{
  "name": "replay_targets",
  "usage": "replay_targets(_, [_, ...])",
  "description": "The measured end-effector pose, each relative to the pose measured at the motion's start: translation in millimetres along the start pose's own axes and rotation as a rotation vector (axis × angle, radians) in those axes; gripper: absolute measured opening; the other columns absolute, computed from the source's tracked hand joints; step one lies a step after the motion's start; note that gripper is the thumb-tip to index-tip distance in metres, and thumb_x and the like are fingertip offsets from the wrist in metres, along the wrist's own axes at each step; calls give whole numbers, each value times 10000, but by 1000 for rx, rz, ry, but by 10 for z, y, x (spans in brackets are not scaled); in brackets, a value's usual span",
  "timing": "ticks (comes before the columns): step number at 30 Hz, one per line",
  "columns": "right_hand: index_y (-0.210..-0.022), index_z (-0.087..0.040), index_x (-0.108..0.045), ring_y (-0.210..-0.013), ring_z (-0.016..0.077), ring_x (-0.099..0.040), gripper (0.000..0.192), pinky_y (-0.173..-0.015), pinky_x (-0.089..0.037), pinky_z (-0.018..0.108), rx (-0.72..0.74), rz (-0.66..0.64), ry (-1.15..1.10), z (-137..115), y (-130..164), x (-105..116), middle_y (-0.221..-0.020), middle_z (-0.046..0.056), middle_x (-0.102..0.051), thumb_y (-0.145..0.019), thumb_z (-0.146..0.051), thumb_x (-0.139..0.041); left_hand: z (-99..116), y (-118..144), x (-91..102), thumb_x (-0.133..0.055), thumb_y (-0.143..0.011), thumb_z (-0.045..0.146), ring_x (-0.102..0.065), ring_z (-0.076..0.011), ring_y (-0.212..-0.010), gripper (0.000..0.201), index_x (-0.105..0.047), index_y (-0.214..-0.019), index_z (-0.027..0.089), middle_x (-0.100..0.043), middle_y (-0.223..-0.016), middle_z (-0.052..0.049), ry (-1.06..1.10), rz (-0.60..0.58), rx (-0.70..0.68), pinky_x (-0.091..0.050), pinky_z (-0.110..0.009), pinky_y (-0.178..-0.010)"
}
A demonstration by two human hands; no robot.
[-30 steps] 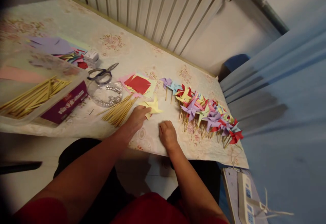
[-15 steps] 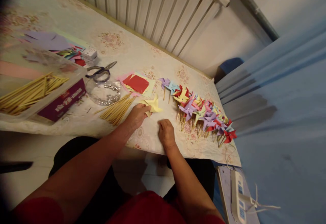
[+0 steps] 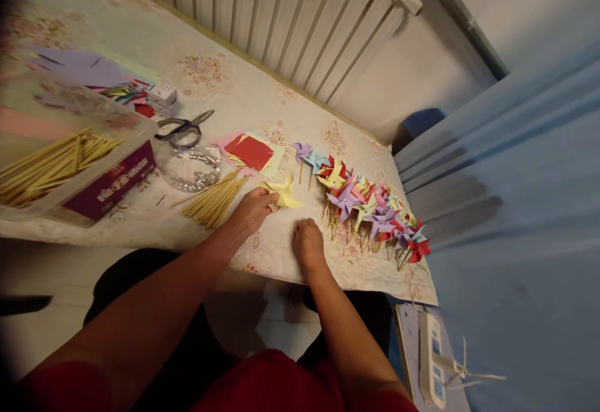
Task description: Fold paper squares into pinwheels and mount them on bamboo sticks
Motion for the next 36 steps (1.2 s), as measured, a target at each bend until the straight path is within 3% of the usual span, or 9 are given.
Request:
replay_targets(5, [-887, -138, -687, -835, 184, -613, 201, -737, -415, 272, -6, -48, 117, -25, 23, -17, -923, 102, -667, -938, -132, -493, 2, 2, -23, -807, -599, 264, -568, -115, -629, 264, -597, -714, 155, -623, -663, 3, -15, -21, -8, -437, -244, -646])
replay_targets(12, [-986, -149, -696, -816, 195, -657, 229, -703, -424, 282, 62, -242, 280, -97, -114, -27, -970, 100, -680, -960, -191, -472, -4, 22, -51, -772, -634, 241, -568, -107, -633, 221, -584, -715, 158, -616, -676, 10, -12, -46, 5, -429, -239, -653])
replay_targets(20, [-1052, -122, -665, -874, 212, -663, 245, -758, -455, 294, 58, -235, 285, -123, -89, -58, -1013, 136, -675, -962, -159, -440, 12, 37, -48, -798, -585, 280, -566, -122, -619, 262, -578, -671, 169, -637, -664, -5, -51, -32, 31, -416, -247, -616])
replay_targets(25, [-988, -122, -680, -842, 205, -658, 220, -729, -446, 285, 39, -163, 221, -99, -80, -64, -980, 131, -689, -937, -157, -469, 43, 41, -73, -815, -531, 309, -547, -119, -603, 293, -592, -657, 166, -614, -624, 6, -39, -43, -9, -398, -236, -593])
replay_targets(29, [-796, -155, -691, -747, 179, -637, 166, -698, -431, 269, -39, -80, -21, 77, -71, 76, -802, 72, -704, -841, -123, -535, 76, 54, -79, -783, -552, 311, -519, -110, -570, 258, -591, -643, 166, -599, -599, 9, -54, -36, -20, -384, -236, -575])
replay_targets(33, [-697, -174, -663, -619, 164, -594, 114, -639, -431, 270, -179, 170, -355, 264, -37, 516, -659, 16, -671, -772, -190, -579, 71, 45, -68, -740, -603, 305, -523, -109, -583, 205, -610, -667, 160, -597, -608, 8, -99, -37, -40, -384, -235, -587])
replay_targets(36, [-738, -182, -671, -618, 161, -581, 125, -640, -449, 279, -100, 348, -531, 106, -43, 876, -681, 8, -672, -788, -273, -602, 38, 38, -50, -739, -613, 315, -530, -114, -594, 210, -612, -676, 159, -598, -623, 7, -126, -26, -42, -403, -246, -609])
Point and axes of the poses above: each hand's wrist, its own y-axis away from the middle knuckle, its own x-axis out of the back of the hand, z = x × y, the point moved 7 cm from there along -y, towards the middle knuckle
